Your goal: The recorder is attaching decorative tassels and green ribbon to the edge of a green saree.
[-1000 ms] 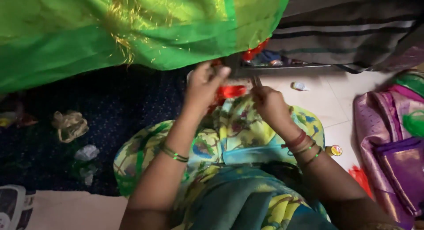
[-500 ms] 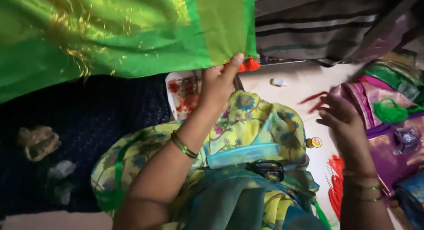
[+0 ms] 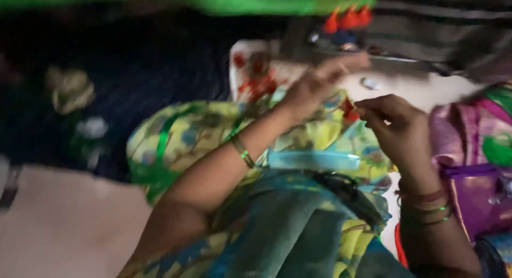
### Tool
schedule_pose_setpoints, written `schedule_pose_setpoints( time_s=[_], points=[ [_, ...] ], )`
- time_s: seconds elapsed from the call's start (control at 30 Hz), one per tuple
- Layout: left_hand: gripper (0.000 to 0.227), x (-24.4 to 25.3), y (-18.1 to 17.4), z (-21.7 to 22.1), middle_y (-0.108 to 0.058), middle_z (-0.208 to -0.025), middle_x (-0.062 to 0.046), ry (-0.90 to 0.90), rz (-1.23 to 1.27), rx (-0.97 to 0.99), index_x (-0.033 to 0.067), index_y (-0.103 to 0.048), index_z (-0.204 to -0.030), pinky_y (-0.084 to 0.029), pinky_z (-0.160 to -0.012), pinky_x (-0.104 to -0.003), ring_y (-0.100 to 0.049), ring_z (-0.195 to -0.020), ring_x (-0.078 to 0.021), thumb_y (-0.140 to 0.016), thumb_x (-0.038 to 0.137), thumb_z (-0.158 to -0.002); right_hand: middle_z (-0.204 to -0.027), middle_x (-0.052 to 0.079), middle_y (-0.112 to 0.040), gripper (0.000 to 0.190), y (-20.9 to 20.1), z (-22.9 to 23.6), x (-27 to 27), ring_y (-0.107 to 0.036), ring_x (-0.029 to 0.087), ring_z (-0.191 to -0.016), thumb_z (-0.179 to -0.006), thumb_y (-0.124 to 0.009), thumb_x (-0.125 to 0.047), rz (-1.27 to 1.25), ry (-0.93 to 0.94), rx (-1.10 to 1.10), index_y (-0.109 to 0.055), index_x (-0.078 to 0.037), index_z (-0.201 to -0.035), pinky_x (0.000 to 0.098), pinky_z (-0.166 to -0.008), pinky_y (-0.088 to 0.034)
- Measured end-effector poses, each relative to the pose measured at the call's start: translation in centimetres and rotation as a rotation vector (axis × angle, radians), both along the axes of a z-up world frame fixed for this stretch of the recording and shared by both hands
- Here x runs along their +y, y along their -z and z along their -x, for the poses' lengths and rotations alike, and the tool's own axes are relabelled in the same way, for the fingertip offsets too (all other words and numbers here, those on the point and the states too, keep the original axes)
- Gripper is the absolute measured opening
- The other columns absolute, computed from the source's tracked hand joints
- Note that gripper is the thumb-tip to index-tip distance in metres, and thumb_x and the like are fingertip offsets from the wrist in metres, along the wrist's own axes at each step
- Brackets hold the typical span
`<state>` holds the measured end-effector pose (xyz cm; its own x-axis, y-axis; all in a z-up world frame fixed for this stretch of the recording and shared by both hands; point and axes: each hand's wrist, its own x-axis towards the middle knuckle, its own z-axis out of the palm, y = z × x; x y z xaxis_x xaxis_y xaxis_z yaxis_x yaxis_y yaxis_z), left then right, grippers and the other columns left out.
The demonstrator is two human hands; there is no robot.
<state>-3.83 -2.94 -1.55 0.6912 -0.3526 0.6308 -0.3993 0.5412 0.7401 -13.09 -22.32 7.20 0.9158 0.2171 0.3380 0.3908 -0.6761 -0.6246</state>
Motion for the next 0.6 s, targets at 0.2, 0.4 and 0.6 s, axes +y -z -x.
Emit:
schedule_pose_setpoints(
  time_s=[0.2, 0.4, 0.6],
  points=[
    [0.028, 3.5, 3.5, 8.3, -0.077, -0.096, -0.007, -0.248, -0.662, 0.051, 0.0115, -0.071, -0.115, -0.059, -0.081, -0.034, -0.077, -0.089, -0.0177, -0.062, 0.034, -0.102, -0.095, 0.007, -0.072, 0.009, 0.2, 0.7, 4.6, -0.069, 0.011, -0.083, -0.097, -0.076, -0.004, -0.16, -0.2, 0.215, -0.075, -0.001, -0.105, 0.0261, -0.074, -0.055],
    [0.013, 18.8, -0.1, 18.3, -0.067, -0.075, -0.011, -0.521, -1.102, 0.306, 0.0096, -0.066, -0.097, -0.052, -0.063, -0.042, -0.068, -0.068, -0.028, -0.062, 0.022, -0.099, -0.095, 0.006, -0.073, 0.006, 4.7, 0.3, 10.9, -0.07, 0.013, -0.087, -0.093, -0.077, -0.005, -0.267, -0.516, 0.237, -0.075, -0.001, -0.098, 0.0267, -0.078, -0.058],
    [0.017, 28.8, 0.8, 25.9, -0.07, -0.092, -0.017, -1.101, -1.391, -0.018, 0.0036, -0.067, -0.104, -0.05, -0.079, -0.051, -0.065, -0.085, -0.0389, -0.064, 0.02, -0.099, -0.098, 0.006, -0.075, 0.008, 11.9, -1.2, 22.1, -0.069, 0.014, -0.088, -0.095, -0.077, -0.008, -0.384, -0.787, 0.346, -0.076, -0.005, -0.102, 0.0295, -0.075, -0.055]
  ],
)
